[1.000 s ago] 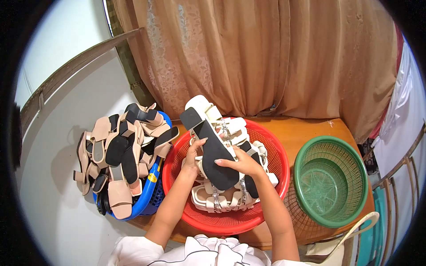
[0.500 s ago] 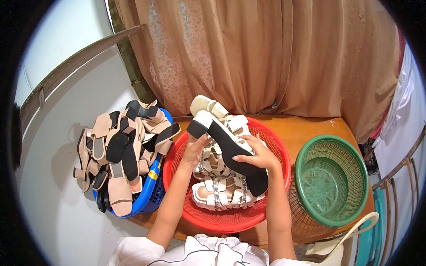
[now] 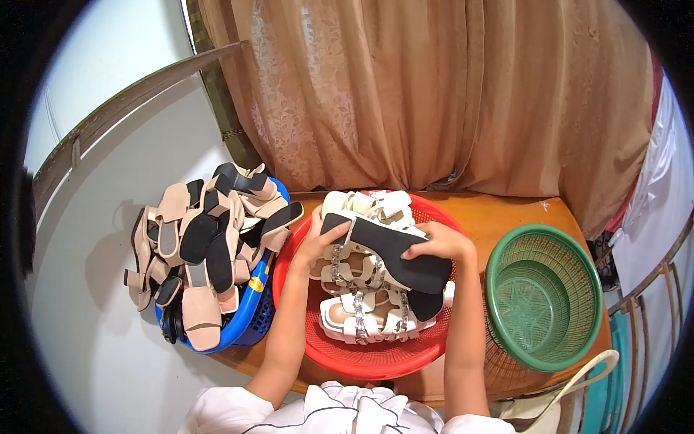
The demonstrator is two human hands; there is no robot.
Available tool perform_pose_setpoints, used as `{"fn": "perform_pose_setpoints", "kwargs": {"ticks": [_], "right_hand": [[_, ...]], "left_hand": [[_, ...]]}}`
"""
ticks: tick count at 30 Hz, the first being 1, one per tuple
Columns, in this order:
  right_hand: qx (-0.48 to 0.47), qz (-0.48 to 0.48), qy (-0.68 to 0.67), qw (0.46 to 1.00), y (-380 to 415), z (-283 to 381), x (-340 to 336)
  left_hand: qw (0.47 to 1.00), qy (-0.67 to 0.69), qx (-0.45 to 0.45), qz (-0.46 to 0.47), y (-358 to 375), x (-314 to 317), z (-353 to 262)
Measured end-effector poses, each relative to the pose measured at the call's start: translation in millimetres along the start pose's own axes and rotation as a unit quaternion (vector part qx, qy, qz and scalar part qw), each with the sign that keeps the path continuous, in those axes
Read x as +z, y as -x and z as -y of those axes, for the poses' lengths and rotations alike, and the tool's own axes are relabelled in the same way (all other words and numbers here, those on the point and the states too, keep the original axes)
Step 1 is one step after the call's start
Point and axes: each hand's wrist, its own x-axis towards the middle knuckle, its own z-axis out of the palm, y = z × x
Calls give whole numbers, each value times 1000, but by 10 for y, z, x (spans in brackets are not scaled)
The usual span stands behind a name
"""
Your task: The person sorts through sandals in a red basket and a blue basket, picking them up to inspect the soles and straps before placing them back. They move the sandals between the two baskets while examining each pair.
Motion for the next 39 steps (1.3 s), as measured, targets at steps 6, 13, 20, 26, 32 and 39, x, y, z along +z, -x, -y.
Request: {"fn": "perform_pose_setpoints", "kwargs": {"ticks": [6,13,20,26,32,39], "right_hand": [[168,141,-45,975,-541,-3,-303],[219,180,-84,955,-1175,-424,-5],[139,191,-68,969,-1053,-362,-42],[-73,33,117,990,-808,-313,2],[-153,-34,167,973,-609,-92,113],[-250,-47,172,952,-429,290,384]], "left_hand": [[983,18,-180,-26,164,-108,31],[966,-163,-188,-72,324,-453,591],[902,-296,-309,-62,306,-430,315],[921,-282,-247,-109,430,-426,317],[916,-320,-214,-112,505,-315,213],[916,-356,-161,-88,880,-281,38]]}}
